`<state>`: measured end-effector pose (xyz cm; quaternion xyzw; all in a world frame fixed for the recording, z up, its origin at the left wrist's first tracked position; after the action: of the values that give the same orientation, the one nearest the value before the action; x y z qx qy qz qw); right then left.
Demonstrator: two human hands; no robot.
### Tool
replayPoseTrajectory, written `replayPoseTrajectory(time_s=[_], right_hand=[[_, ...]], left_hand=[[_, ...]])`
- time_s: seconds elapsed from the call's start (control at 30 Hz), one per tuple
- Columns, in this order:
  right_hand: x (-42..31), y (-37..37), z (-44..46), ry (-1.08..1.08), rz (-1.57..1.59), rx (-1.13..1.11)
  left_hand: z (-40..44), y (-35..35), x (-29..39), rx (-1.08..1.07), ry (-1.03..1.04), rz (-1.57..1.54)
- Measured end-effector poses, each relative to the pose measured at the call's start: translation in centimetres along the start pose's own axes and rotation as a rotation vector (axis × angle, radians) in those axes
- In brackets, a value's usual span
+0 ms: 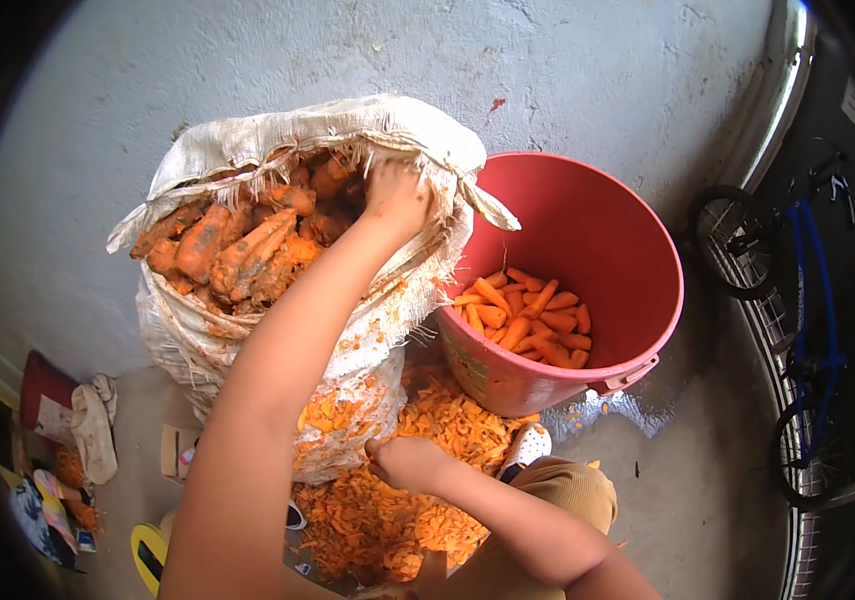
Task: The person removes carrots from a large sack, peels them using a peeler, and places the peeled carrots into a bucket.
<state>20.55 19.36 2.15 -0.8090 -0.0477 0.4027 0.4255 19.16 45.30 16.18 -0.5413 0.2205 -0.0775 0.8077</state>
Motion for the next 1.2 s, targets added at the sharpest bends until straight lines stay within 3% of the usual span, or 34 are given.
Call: replayPoseTrajectory(time_s=[0.1,0.2,0.37,0.6,0.7,0.9,1.03,1.2], right_hand=[[-0.2,-0.6,-0.3,0.005,-0.004,0.008],[-0.1,-0.5,-0.4,0.004,-0.004,0.010],[0.1,0.4,-0.4,-0.021,0.018,0.049],[0.1,0.7,0.1,-0.021,0.026,0.066],[-0.4,-0.5,-0.4,0.012,-0.011,-0.011],[0.4,0.2,-0.2,-0.023,0.045,0.068],[0.7,-0.1,0.0,0.002,0.028,0.066],[1.2,0.3,0.3,0.019,0.050,0.065]], left_hand=[[-4.5,-5.6,0.8,-0.404,0.002,-0.211],[-9.4,-5.1,-0.9,0.291,0.033,-0.398],[-15.5,-3.7,-1.5,0.274,-0.058,-0.516],[-15.5,-3.2,-1.3,0.187,-0.175,-0.442],[-15.6,-2.8,-2.5,0.206,-0.202,-0.594],[-18.3,-3.8,-4.7,0.187,-0.428,-1.103],[-21.7,-5.6,-4.0,0.117,-0.559,-1.622],[-26.4,-5.4,-3.9,0.241,-0.628,-1.749]])
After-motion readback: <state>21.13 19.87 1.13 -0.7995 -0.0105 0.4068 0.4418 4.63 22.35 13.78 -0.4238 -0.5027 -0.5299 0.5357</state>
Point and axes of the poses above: each hand's wrist, its own z-axis towards the middle knuckle, its own y-axis out of the palm, x = y × z, the point moved 4 cm from there along z, towards the middle knuckle, and after that the axes turned 6 degrees about y, right-handed, at the moved point
